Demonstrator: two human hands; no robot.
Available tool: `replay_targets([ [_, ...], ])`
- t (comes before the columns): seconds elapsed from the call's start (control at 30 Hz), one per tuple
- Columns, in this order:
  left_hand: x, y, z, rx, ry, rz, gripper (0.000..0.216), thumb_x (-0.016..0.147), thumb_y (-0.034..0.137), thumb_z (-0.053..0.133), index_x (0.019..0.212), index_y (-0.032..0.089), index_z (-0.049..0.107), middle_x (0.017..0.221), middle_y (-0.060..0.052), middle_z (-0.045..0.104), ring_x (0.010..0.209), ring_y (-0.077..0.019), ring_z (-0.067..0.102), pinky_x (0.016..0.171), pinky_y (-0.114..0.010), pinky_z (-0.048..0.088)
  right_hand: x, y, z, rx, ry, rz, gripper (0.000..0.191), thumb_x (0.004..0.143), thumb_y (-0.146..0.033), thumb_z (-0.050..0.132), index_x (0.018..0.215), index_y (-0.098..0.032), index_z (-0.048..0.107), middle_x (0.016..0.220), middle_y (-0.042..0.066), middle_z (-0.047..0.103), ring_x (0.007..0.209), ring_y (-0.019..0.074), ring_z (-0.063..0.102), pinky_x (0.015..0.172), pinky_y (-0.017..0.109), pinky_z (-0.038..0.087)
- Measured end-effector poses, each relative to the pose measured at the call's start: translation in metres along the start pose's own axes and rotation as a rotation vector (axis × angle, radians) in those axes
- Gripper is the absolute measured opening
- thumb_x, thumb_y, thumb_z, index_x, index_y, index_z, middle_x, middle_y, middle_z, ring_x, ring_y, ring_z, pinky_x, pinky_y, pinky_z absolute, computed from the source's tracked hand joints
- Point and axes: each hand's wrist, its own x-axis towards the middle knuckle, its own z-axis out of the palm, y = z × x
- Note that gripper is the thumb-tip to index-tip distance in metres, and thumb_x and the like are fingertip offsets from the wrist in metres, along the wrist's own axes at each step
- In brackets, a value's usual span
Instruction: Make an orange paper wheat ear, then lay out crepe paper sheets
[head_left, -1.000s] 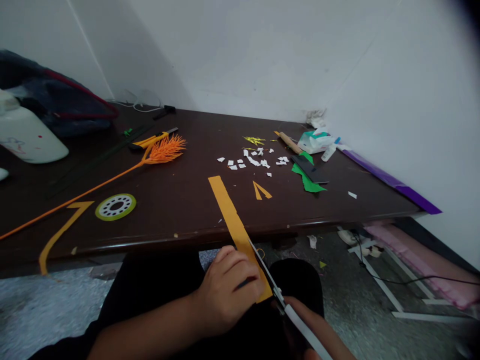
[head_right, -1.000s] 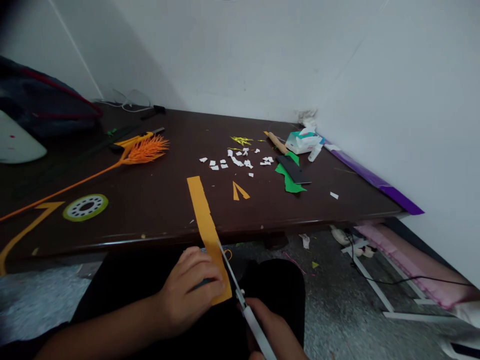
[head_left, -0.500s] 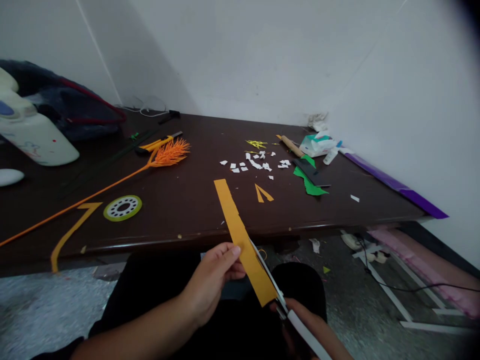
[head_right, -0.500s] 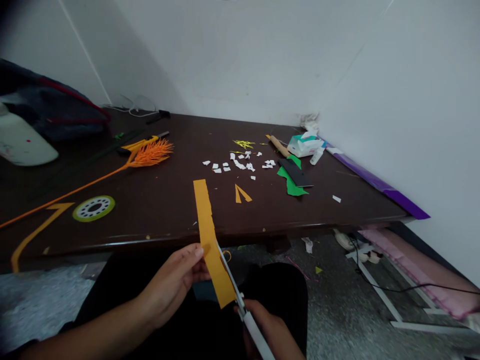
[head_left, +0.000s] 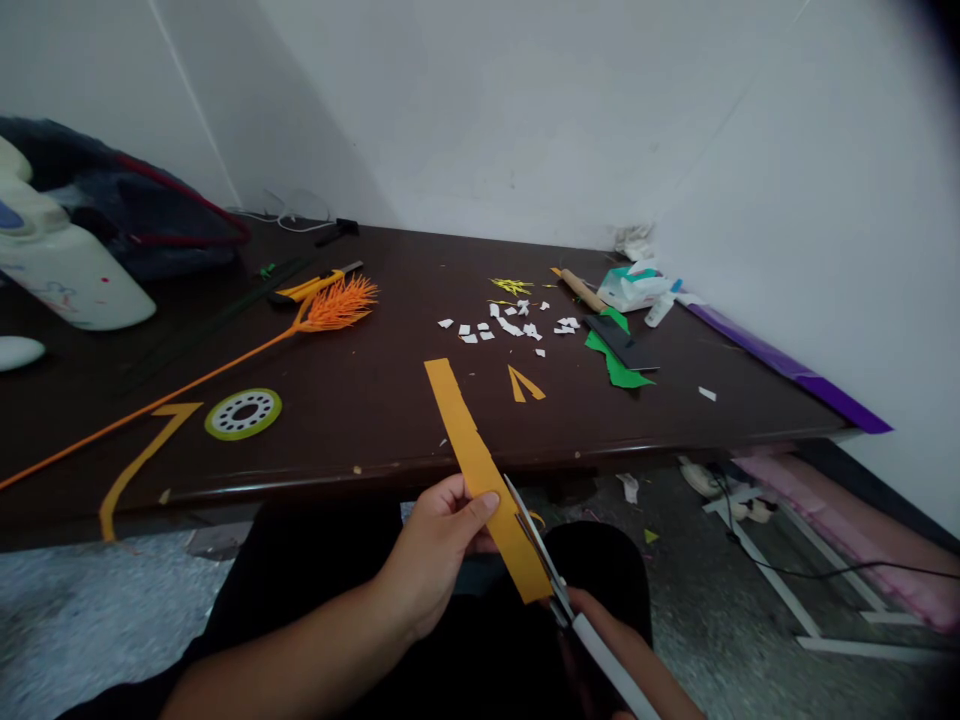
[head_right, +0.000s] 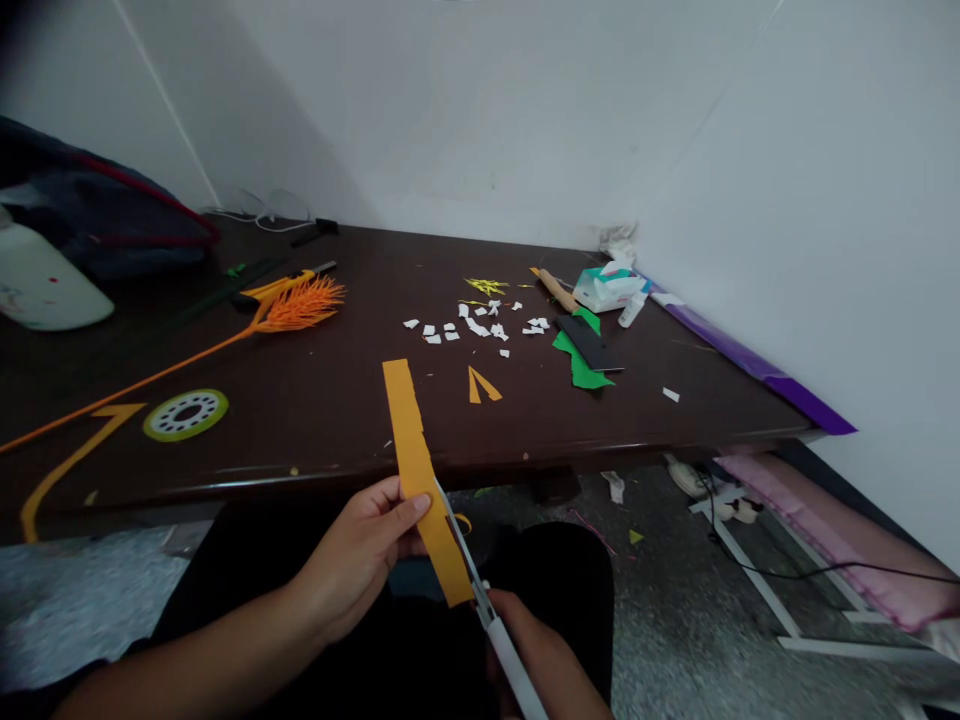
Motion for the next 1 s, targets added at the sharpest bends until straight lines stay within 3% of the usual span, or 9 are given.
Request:
replay_targets([
  [0.1, 0.001, -0.002, -0.001, 0.017, 0.007, 0.003, 0.018, 0.074, 0.028, 0.068, 0.081, 0.012, 0.061, 0.073, -0.004, 0.066, 0.068, -0.0159, 0.062, 0.065, -0.029, 0.052, 0.0, -0.005, -0.002, -0.014, -0.03, 0.001, 0.063, 0.076, -0.065, 0.05, 0.122, -0.024, 0.05, 0.073, 0.001, 0.06, 0.065, 0.0163, 0.057, 0.061, 0.024, 0.045],
  [0.2, 0.002, -0.005, -0.002, 0.037, 0.0, 0.01, 0.019, 0.075, 0.029, 0.067, 0.083, 0.013, 0.061, 0.074, -0.004, 0.066, 0.069, -0.0166, 0.063, 0.065, -0.029, 0.051, 0.0, -0.009, -0.003, -0.036, -0.037, 0.009, 0.069, 0.077, -0.072, 0.039, 0.123, -0.021, 0.048, 0.074, 0.002, 0.06, 0.063, 0.0165, 0.056, 0.059, 0.025, 0.044],
  [0.4, 0.002, -0.01, -0.001, 0.065, -0.032, 0.001, 0.018, 0.076, 0.029, 0.065, 0.083, 0.014, 0.06, 0.076, -0.003, 0.066, 0.07, -0.0157, 0.063, 0.067, -0.029, 0.051, 0.0, -0.017, -0.002, -0.109, -0.023, -0.167, 0.096, 0.059, -0.088, 0.037, 0.121, -0.016, 0.048, 0.074, 0.004, 0.059, 0.066, 0.0201, 0.055, 0.061, 0.029, 0.043],
  [0.6, 0.001, -0.011, -0.001, 0.07, -0.014, -0.012, 0.019, 0.075, 0.029, 0.065, 0.085, 0.013, 0.06, 0.076, -0.004, 0.066, 0.069, -0.0162, 0.063, 0.064, -0.029, 0.05, -0.003, -0.027, -0.002, -0.121, -0.027, -0.226, 0.096, 0.062, -0.089, 0.027, 0.118, -0.015, 0.048, 0.065, 0.0, 0.053, 0.058, 0.0163, 0.047, 0.055, 0.027, 0.039],
  [0.83, 0.002, -0.011, -0.003, 0.084, -0.009, -0.022, 0.019, 0.077, 0.029, 0.063, 0.087, 0.013, 0.059, 0.078, -0.004, 0.066, 0.068, -0.0152, 0.062, 0.06, -0.026, 0.049, -0.002, -0.024, 0.0, -0.075, -0.017, -0.174, 0.098, 0.057, -0.091, 0.029, 0.111, -0.013, 0.052, 0.057, -0.003, 0.043, 0.051, 0.0121, 0.038, 0.048, 0.024, 0.031],
  [1.0, 0.003, -0.007, -0.003, 0.038, 0.012, -0.046, 0.021, 0.079, 0.033, 0.059, 0.083, 0.012, 0.058, 0.068, -0.004, 0.064, 0.057, -0.0131, 0.06, 0.053, -0.025, 0.05, -0.002, -0.022, 0.001, -0.081, -0.003, -0.143, 0.093, 0.057, -0.09, 0.035, 0.108, -0.014, 0.054, 0.058, -0.003, 0.047, 0.052, 0.0124, 0.041, 0.05, 0.024, 0.035],
])
